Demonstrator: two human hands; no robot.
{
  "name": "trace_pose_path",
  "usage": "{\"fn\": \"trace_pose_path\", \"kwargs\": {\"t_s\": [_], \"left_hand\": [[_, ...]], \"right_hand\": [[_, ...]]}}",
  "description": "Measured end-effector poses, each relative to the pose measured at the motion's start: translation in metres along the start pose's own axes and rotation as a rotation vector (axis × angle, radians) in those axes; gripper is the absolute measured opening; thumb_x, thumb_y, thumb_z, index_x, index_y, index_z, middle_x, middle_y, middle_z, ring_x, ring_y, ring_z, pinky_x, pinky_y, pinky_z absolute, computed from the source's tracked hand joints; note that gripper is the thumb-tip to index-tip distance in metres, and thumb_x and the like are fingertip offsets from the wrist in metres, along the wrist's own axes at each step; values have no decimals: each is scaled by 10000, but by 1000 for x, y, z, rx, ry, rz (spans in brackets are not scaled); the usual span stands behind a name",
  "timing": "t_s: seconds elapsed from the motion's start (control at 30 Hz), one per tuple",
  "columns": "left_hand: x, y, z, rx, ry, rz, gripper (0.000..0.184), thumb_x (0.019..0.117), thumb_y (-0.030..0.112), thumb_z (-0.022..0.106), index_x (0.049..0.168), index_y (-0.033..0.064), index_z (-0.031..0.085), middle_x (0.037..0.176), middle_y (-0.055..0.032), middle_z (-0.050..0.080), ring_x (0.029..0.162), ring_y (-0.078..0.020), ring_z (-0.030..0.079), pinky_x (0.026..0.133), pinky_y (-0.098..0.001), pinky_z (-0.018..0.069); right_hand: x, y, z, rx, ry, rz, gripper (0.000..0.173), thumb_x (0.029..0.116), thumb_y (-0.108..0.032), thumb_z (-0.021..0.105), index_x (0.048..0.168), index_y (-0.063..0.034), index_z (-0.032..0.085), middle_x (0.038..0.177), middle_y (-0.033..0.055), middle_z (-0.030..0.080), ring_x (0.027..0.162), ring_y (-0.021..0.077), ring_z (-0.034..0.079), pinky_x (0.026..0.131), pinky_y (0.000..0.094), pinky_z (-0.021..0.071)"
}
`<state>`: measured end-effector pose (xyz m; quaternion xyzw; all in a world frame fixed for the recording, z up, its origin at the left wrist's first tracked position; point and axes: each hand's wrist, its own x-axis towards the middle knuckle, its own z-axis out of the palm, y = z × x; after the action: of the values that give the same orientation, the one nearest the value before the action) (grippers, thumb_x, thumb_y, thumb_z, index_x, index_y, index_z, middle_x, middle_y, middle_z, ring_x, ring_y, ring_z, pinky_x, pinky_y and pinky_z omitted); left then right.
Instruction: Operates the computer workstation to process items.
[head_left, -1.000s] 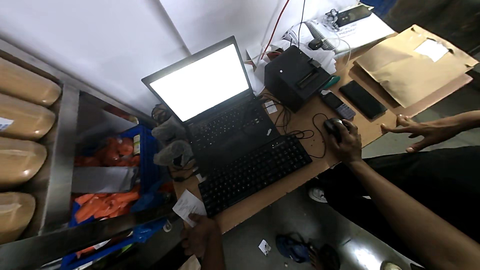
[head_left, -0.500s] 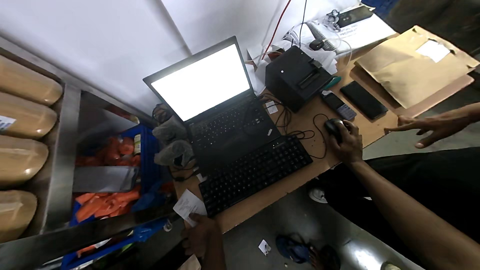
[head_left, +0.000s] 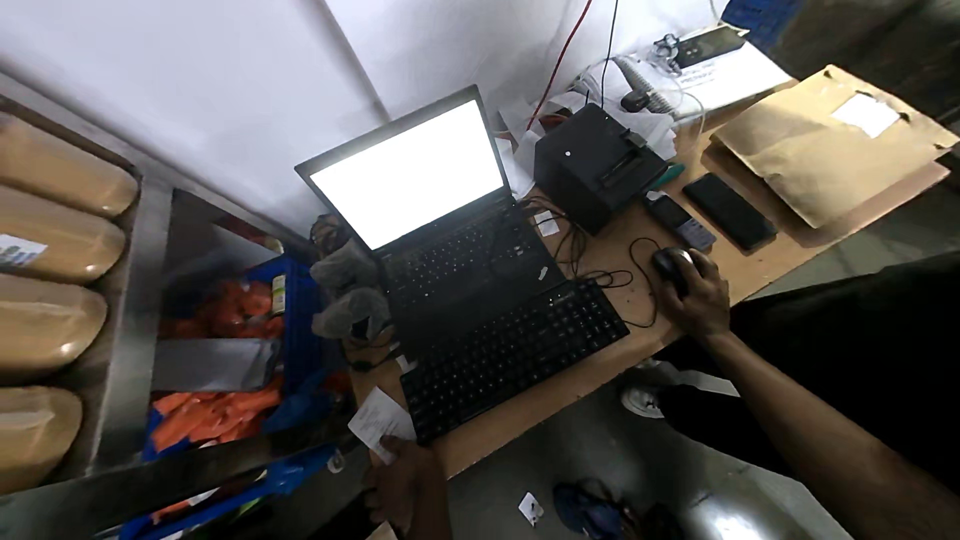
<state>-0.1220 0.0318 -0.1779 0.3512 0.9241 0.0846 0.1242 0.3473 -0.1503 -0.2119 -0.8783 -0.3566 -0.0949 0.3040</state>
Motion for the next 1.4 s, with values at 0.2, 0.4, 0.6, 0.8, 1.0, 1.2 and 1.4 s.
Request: {"fn": "trace_pose_path", "kwargs": {"t_s": [0.2,0.4,0.6,0.8,1.0,1.2,1.4], "left_hand": [[1,-3,3,-14,10,9,760,1070,597,290,1508,-1,456,1497,-298,489,1391,-475,468,1112,-638,394],[3,-4,8,28,34,42,757,1072,581,286,1502,-18,458,1461,-301,528,1361,-477,504,1106,-649,393],[-1,-1,4,-13,44,34,732,1075,565,310,1504,-9,458,1452,-298,535,1359,-476,504,1097,-648,402],[4,-3,8,29,46,34,733,1069,581,303,1505,18,474,1461,-272,543,1344,-460,527,1088,-636,423],[4,-4,7,6,57,27,740,1065,588,320,1505,12,471,1460,-283,536,1358,-465,511,1105,-626,410],[6,-4,10,44,49,19,782,1062,606,278,1480,-25,473,1453,-291,535,1351,-465,516,1098,-621,419],[5,-5,10,47,15,29,774,1066,601,293,1498,-17,466,1471,-294,521,1366,-455,510,1107,-617,423]], "right_hand": [[1,-6,-6,13,-32,27,549,910,-353,561,1393,-95,601,1487,245,500,1255,495,554,952,702,440],[1,-2,-5,9,-30,38,542,906,-357,577,1363,-68,610,1485,240,506,1262,477,557,954,689,446],[1,1,-2,-2,-19,29,540,908,-362,574,1360,-70,613,1469,251,513,1259,488,555,946,694,447],[1,-2,-4,23,-3,8,549,915,-409,525,1348,-90,635,1450,264,523,1234,492,567,932,689,454],[0,3,-2,39,1,-59,525,913,-427,516,1283,-91,676,1424,279,540,1233,507,561,941,689,450],[-3,3,-1,50,17,-71,521,909,-414,529,1301,-102,672,1427,275,539,1244,502,557,951,685,450],[-2,2,-3,59,-18,-35,512,912,-381,594,1330,-92,657,1466,263,512,1282,496,537,989,688,445]]}}
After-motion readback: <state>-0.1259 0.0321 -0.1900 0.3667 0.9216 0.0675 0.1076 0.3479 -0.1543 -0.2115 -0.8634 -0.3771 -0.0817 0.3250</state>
